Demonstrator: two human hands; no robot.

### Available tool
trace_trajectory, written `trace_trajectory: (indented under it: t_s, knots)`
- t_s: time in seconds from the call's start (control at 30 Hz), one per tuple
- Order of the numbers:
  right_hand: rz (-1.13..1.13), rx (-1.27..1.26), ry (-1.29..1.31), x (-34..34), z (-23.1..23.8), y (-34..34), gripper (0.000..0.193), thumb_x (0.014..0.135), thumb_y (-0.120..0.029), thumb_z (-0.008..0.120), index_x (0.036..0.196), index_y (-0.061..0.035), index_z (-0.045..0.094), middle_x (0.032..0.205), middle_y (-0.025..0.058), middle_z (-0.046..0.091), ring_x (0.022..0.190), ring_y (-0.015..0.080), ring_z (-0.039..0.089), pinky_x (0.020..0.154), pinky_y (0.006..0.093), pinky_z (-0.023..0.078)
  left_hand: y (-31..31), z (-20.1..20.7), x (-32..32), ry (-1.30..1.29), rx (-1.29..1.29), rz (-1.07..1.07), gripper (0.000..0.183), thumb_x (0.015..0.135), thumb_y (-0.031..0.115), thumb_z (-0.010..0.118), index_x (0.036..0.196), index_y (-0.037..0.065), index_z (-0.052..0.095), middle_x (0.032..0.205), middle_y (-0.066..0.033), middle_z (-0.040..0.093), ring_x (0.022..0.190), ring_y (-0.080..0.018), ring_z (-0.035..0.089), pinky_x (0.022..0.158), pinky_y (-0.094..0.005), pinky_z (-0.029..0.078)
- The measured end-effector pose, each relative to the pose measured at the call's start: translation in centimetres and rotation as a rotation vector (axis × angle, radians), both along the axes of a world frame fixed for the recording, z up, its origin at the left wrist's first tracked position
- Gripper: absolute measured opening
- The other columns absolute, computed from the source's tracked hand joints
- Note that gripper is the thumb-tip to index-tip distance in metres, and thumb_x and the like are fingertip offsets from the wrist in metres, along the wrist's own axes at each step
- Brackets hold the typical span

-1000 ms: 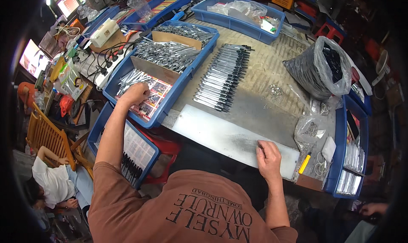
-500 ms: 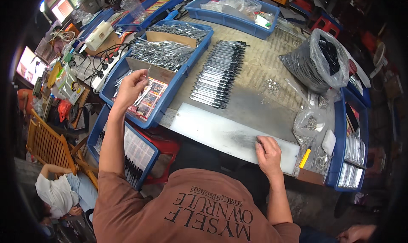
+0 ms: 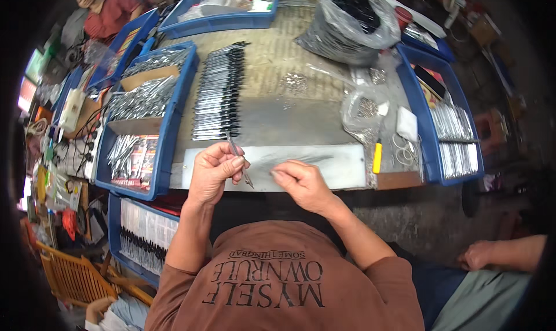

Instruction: The person assembles small components by fitting parts together by hand and arranging the assembled pieces into rows on the table.

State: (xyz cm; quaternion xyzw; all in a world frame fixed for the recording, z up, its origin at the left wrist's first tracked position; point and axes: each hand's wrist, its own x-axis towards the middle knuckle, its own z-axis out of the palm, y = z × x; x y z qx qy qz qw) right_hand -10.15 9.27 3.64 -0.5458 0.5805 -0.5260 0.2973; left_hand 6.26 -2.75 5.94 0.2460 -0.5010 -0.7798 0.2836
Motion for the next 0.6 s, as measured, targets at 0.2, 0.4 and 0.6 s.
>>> trace_trajectory:
  t_s: [0.2,0.4,0.6]
  knots:
    - [0.104,0.141,-0.309,0.8,-0.3,1.0,0.017,0.086,-0.016,0.058,0.083,0.0005,0.06,0.067,-0.0013,0.052,0.062,0.004,0.043,0.055,0.0219,0.038,3.5,-2.1,-2.8,0.056,0.079,0.048,0.012,0.08,0.005,0.063,0.089,0.0,0.056,0.075,-0.0037,0.058,0.059,-0.0071,0.051,0.052,-0.0192,0.041]
    - [0.117,0.141,-0.274,0.2,-0.8,2.5,0.017,0.086,-0.017,0.057,0.08,-0.0011,0.059,0.066,-0.001,0.055,0.064,0.0043,0.047,0.057,0.0225,0.04,4.3,-2.1,-3.2,0.035,0.038,-0.011,0.013,0.08,0.005,0.062,0.091,0.0,0.057,0.076,-0.0098,0.061,0.057,-0.0099,0.053,0.052,-0.0204,0.044]
    - [0.073,0.127,-0.146,-1.5,0.1,3.9,0.019,0.085,-0.019,0.058,0.085,0.0002,0.06,0.071,0.0046,0.058,0.065,0.011,0.053,0.059,0.0259,0.042,4.6,-1.8,-3.8,0.029,-0.007,-0.025,0.01,0.081,0.007,0.061,0.087,-0.001,0.058,0.076,-0.0106,0.061,0.058,-0.0111,0.054,0.053,-0.0216,0.045]
